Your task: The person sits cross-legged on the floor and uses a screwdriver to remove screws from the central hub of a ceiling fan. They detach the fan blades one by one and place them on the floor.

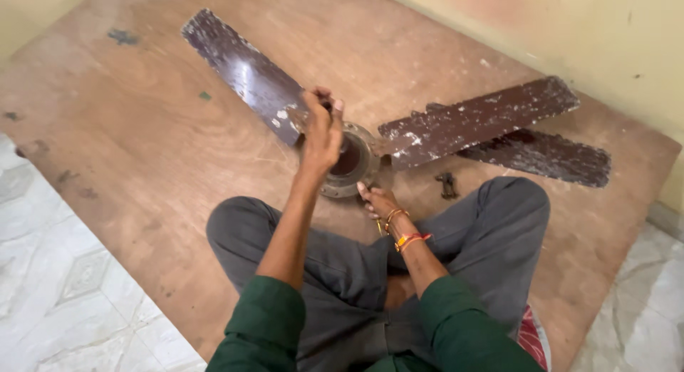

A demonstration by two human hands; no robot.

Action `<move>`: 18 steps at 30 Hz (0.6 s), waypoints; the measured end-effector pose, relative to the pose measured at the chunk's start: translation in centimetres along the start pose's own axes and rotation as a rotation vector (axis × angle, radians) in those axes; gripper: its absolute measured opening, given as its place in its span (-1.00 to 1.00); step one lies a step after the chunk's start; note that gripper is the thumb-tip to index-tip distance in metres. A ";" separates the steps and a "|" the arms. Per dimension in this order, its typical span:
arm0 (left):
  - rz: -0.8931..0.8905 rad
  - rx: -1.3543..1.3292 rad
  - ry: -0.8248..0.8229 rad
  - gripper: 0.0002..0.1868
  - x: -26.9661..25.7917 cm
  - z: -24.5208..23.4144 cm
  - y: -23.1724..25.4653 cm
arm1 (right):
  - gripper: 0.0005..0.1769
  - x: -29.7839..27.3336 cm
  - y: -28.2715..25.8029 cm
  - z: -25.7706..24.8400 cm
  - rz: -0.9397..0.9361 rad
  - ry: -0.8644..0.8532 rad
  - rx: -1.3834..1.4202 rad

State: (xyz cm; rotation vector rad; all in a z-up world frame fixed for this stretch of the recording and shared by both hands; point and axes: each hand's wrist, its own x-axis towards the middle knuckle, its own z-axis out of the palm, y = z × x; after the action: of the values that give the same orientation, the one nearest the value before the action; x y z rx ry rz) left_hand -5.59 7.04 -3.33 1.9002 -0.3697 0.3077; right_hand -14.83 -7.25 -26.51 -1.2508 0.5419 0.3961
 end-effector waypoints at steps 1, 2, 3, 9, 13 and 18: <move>0.051 -0.032 -0.006 -0.63 0.1 -0.4 0.0 | -0.44 0.3 0.1 0.2 -0.006 0.004 -0.008; 0.093 -0.076 -0.016 -0.64 -0.3 -0.2 0.1 | -0.48 -0.1 0.5 -0.1 0.017 0.004 -0.040; 0.135 -0.120 -0.027 -0.64 -0.5 -0.1 0.3 | -0.51 -0.5 0.8 -0.4 0.041 0.005 -0.072; -0.004 -0.060 -0.051 -0.65 -0.5 0.8 1.1 | -0.41 -2.1 0.1 0.1 0.039 0.013 -0.247; 0.122 -0.143 0.031 -0.71 -0.9 1.7 1.7 | -0.37 -3.0 -0.4 -2.1 0.115 -0.016 -0.435; 0.089 -0.095 0.069 -0.77 -2.0 2.1 3.0 | -0.71 -6.5 -3.0 -7.5 0.011 -0.133 0.026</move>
State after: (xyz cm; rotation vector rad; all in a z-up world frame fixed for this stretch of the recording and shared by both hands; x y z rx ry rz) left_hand -8.53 4.33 -2.26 1.7782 -0.4162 0.4076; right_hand -19.68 -15.20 -22.00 -1.1883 0.4395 0.4763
